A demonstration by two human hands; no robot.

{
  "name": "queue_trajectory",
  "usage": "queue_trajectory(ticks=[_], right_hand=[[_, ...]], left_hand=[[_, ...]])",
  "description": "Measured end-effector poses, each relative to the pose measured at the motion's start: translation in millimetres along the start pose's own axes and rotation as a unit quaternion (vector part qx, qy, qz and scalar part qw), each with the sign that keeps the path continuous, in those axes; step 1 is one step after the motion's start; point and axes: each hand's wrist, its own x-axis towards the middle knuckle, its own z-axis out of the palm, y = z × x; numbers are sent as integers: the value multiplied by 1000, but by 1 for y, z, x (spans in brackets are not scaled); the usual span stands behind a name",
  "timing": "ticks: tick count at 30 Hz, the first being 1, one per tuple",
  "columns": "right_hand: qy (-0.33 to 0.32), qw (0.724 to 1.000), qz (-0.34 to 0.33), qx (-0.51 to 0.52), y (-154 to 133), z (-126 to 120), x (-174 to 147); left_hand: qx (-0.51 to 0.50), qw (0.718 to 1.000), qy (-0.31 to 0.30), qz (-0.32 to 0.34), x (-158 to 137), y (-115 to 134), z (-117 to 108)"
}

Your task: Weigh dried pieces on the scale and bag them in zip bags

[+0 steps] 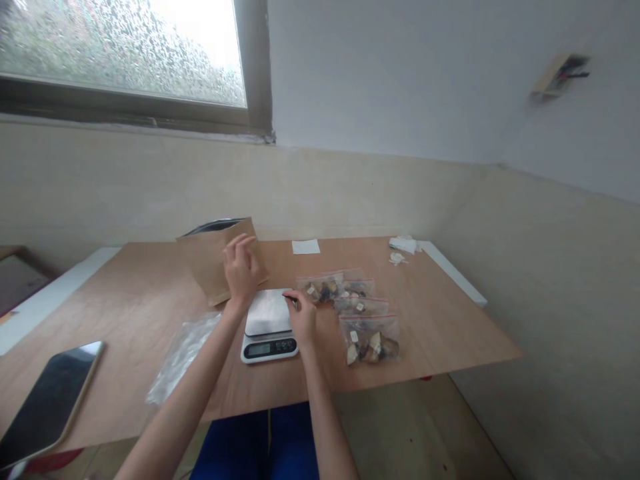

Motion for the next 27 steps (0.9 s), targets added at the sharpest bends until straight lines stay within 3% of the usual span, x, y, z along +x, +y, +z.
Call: queue_trajectory(ticks=[2,5,8,12,17,19,23,27], right_hand=[[-60,994,-39,-83,6,18,6],[-139,970,-68,-186,11,33,8],[-160,957,-74,-230,12,35,1],[-118,969,-72,-205,1,29,-8],[-41,987,-144,-60,-50,19,1],[-41,983,-179,-15,-77,16,6],[-136,963,-230,-39,-116,20,3],[-208,942,-208,-162,-119,35,-15]], left_hand=[[32,996,85,-10,25,-12,-23],[94,988,113,-41,53,-30,-43],[135,984,58,-102,67,-44,-48],[154,976,0,-153,68,-44,-54],[152,962,-84,-213,50,-15,-89],[136,961,-124,-204,36,-7,-105],[28,966,-198,-165,-1,-8,-126],[-1,975,-148,-166,-31,-19,-130]])
